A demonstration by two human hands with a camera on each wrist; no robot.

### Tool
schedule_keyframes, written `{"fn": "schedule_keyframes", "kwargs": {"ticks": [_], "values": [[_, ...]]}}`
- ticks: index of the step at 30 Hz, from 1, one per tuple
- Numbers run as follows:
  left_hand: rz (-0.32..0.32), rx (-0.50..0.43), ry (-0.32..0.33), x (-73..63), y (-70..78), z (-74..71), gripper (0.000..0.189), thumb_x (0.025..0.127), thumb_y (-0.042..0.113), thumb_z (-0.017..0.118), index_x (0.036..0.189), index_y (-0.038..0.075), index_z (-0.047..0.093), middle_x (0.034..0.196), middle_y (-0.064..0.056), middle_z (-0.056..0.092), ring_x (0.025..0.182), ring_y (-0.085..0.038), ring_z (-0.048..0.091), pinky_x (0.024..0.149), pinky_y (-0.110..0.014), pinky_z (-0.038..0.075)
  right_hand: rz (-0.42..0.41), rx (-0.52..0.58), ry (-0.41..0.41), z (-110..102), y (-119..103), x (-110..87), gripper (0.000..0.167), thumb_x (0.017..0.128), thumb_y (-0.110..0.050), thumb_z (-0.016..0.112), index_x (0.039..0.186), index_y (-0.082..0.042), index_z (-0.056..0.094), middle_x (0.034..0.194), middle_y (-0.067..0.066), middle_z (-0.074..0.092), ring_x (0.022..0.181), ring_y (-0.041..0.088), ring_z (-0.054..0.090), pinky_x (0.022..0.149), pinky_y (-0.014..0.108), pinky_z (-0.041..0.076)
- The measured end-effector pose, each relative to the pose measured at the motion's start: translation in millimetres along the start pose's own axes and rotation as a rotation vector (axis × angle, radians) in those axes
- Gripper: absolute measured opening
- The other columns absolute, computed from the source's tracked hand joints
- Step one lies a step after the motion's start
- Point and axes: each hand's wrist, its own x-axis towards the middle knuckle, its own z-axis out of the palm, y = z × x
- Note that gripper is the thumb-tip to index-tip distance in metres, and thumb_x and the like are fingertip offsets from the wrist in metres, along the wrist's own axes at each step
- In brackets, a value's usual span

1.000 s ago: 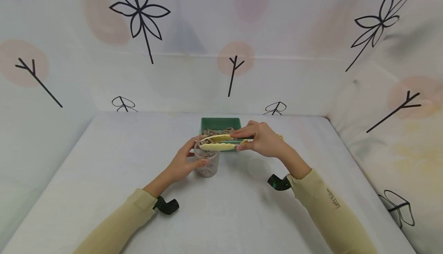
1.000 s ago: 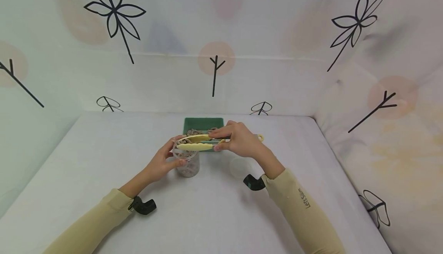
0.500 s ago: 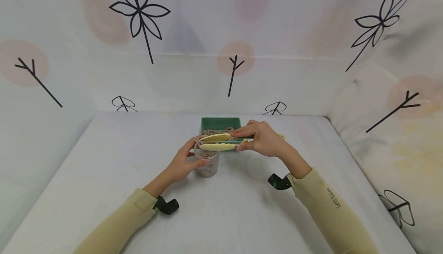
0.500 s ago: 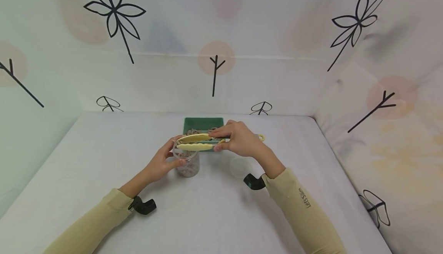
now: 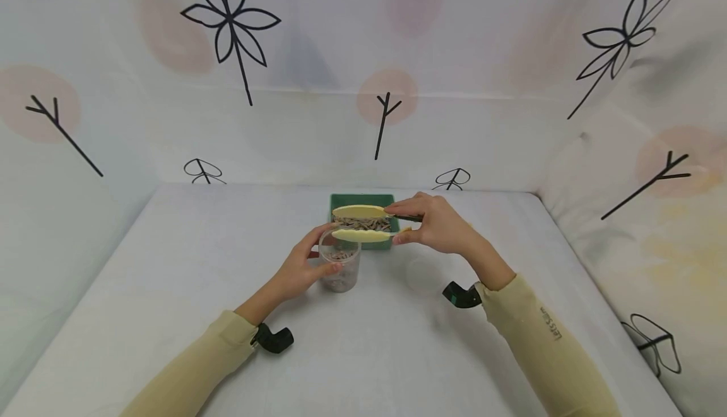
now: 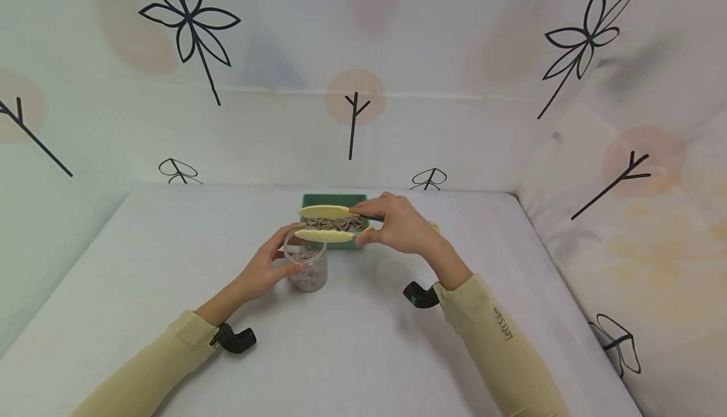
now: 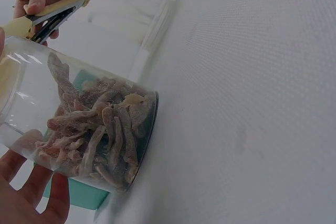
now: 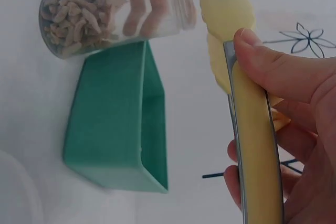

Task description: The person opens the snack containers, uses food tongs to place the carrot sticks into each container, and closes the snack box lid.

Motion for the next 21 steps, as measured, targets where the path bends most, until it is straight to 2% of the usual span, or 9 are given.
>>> {"fn": "schedule_keyframes", "kwargs": {"ticks": [3,7,11,15,21], "values": [[0.025,-0.012,0.000,0.4,0.3,0.3,0.075,0.089,0.002,0.072,0.153,0.005,0.033,0.146,-0.023,0.045,0.134,-0.041,0.042,0.098,-0.057,0.043,0.072,-0.031,-0.002,-7.6,6.3,1.6,0.062,0.078,-0.028,0.087,0.132,-0.008,0.066,0.131,0.006,0.065,0.102,0.021,0.056,0.076,0.038,0.046],[0.052,-0.026,0.005,0.3,-1.7,0.3,0.075,0.089,0.004,0.074,0.153,0.011,0.035,0.142,-0.019,0.051,0.132,-0.036,0.045,0.097,-0.056,0.043,0.159,-0.129,-0.028,-18.4,16.5,6.9,0.064,0.080,-0.030,0.086,0.135,-0.006,0.063,0.133,0.009,0.063,0.107,0.025,0.054,0.087,0.042,0.044],[0.063,-0.040,-0.001,-0.2,-4.5,-0.2,0.074,0.089,0.009,0.075,0.152,0.014,0.037,0.141,-0.013,0.053,0.133,-0.031,0.046,0.097,-0.054,0.044,0.229,-0.274,-0.087,-27.5,22.6,14.6,0.065,0.078,-0.030,0.087,0.133,-0.006,0.065,0.132,0.009,0.063,0.102,0.026,0.051,0.080,0.041,0.045],[0.073,-0.044,-0.004,-0.5,-6.0,-0.6,0.073,0.090,0.013,0.076,0.152,0.012,0.037,0.141,-0.012,0.054,0.132,-0.029,0.047,0.097,-0.054,0.044,0.278,-0.411,-0.174,-33.4,21.5,28.2,0.065,0.075,-0.031,0.089,0.131,-0.007,0.066,0.126,0.008,0.066,0.098,0.026,0.051,0.071,0.039,0.047],[0.082,-0.032,0.000,-0.3,-6.3,-0.6,0.074,0.090,0.014,0.076,0.152,0.011,0.036,0.141,-0.014,0.053,0.131,-0.029,0.048,0.096,-0.053,0.046,0.364,-0.543,-0.357,-34.7,5.5,60.1,0.062,0.074,-0.032,0.089,0.129,-0.010,0.069,0.116,0.006,0.066,0.108,0.027,0.052,0.077,0.044,0.051]]}}
